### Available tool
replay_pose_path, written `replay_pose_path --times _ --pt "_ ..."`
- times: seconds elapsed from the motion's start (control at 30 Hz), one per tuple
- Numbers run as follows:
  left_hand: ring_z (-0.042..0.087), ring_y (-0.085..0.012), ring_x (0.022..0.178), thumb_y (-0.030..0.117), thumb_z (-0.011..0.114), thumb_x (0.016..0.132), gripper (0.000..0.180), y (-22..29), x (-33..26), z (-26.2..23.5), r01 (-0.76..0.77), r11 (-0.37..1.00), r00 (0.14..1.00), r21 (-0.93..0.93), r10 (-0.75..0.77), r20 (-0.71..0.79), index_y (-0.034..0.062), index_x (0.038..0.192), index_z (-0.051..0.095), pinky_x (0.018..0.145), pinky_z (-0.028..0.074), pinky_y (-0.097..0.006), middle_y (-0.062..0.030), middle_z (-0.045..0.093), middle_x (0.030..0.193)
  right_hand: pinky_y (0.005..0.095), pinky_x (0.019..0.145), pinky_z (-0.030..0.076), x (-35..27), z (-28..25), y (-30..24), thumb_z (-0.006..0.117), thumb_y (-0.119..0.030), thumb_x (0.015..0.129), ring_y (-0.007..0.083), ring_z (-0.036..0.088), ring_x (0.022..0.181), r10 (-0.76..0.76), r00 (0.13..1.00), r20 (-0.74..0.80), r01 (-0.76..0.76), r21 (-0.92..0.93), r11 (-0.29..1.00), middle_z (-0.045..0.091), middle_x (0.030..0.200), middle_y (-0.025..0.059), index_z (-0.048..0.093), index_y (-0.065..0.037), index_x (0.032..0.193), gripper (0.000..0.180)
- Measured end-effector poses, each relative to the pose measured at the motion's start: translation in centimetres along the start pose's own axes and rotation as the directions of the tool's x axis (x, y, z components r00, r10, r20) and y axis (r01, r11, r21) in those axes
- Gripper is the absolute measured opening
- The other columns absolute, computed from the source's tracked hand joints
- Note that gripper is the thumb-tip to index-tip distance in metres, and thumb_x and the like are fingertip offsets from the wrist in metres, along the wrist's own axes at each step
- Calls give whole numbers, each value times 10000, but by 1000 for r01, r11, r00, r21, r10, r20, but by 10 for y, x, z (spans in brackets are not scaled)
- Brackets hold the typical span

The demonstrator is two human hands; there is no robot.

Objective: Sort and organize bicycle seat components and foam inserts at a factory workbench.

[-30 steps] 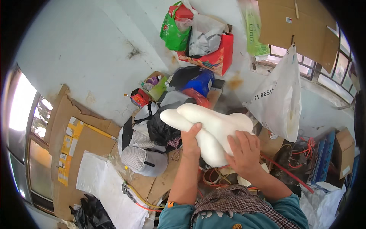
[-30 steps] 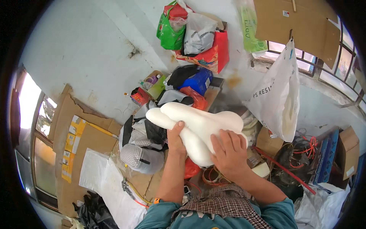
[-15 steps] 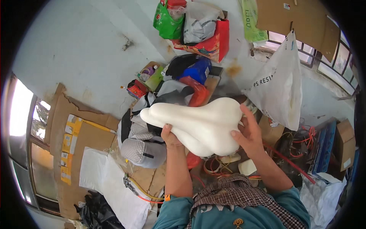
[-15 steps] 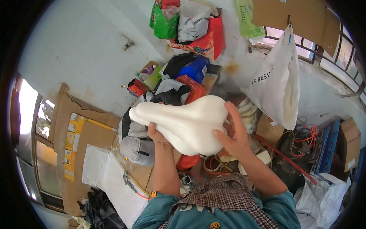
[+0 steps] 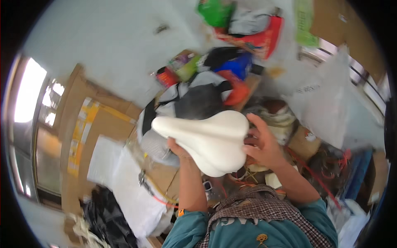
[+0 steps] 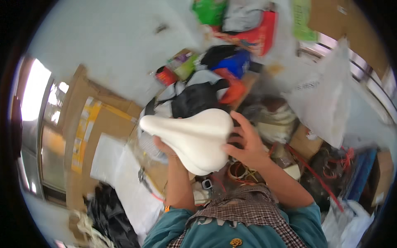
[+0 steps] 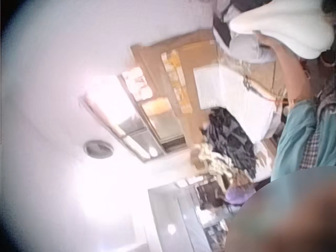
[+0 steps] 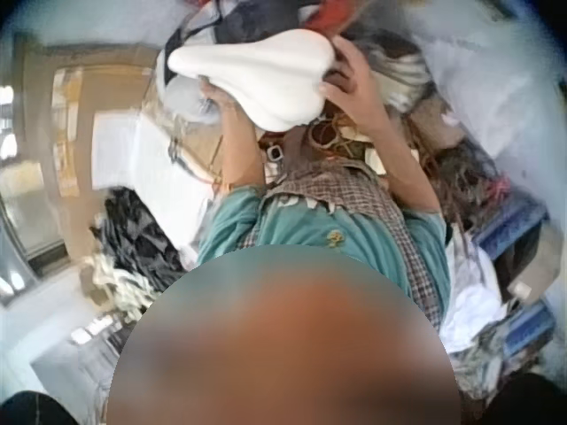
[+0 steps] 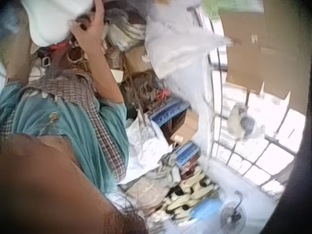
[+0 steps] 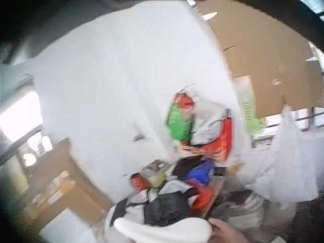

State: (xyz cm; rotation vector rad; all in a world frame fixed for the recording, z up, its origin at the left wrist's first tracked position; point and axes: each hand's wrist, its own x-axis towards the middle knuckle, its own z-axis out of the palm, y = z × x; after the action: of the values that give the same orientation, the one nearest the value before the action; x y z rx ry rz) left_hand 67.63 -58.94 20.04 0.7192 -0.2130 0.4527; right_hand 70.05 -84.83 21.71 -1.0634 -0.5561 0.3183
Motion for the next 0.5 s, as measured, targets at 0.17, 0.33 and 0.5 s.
replay_pose_path --times 0.17,0.33,0.5 --pt "580 -323 960 446 608 716 644 81 -65 -67 -155 949 830 273 275 -485 31 1191 479 875 477 -450 -156 574 1084 273 833 476 -7 -2 53 593 39 783 162 553 975 190 982 18 -186 -127 974 474 1275 118 365 -10 1334 599" --pt "597 -300 926 403 592 746 601 194 -169 -134 58 878 668 474 319 -672 9 1189 488 841 498 -423 -163 593 1057 271 819 485 -15 6 114 572 15 831 141 570 921 452 882 134 -413 -245 877 561 1089 96 465 0 1236 420" --pt "597 -279 918 274 654 752 561 267 -193 -178 175 750 333 638 565 -755 -10 1204 480 787 506 -384 -167 581 1081 275 808 493 -4 36 144 573 5 831 131 575 909 539 832 131 -465 -365 807 577 1038 79 497 -8 1196 373"
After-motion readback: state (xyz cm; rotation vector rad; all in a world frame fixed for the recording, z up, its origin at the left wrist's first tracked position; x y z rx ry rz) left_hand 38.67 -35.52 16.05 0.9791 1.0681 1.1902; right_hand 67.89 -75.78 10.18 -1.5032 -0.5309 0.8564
